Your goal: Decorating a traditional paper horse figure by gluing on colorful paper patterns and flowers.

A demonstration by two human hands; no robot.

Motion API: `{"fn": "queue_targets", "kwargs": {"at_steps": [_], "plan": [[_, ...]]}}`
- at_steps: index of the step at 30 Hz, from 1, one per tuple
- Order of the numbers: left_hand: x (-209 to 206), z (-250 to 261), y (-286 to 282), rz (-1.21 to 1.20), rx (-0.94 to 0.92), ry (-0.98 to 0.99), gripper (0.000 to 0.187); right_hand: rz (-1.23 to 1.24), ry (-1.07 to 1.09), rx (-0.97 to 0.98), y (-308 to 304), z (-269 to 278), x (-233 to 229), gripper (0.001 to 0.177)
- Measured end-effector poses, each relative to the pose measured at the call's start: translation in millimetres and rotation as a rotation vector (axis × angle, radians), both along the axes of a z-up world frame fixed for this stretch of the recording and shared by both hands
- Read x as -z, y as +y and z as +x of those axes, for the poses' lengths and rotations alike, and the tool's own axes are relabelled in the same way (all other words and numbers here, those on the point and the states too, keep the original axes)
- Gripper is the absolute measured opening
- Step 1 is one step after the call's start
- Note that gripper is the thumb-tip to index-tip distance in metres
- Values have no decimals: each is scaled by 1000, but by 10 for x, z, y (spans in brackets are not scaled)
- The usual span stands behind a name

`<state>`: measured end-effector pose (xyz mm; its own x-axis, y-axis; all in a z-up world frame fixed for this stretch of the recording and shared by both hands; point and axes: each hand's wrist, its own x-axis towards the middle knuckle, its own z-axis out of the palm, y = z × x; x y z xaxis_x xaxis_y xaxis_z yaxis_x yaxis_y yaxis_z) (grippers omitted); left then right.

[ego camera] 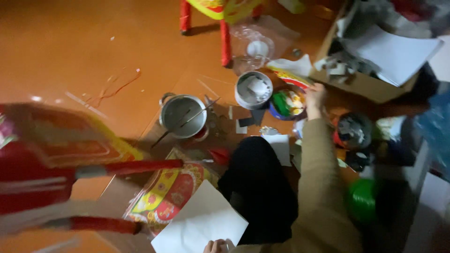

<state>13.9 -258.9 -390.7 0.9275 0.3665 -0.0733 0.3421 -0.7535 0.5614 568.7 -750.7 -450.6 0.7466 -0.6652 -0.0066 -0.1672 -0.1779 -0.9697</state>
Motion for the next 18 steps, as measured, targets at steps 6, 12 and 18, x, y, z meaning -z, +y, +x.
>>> {"fn": "queue_targets", "kwargs": {"at_steps": [6, 12, 18], "plan": [[-89, -91, 266, 162, 580, 627, 44, -350, -366, -70, 972, -453, -1500, 11], [-1187, 59, 273, 178, 708, 104, 27, -530, -655, -344, 1874, -1261, -2886, 14], [-1677, 25, 158, -175, 597, 30, 9, -456, -426, -962, 3307, -2283, -3676, 12]]}}
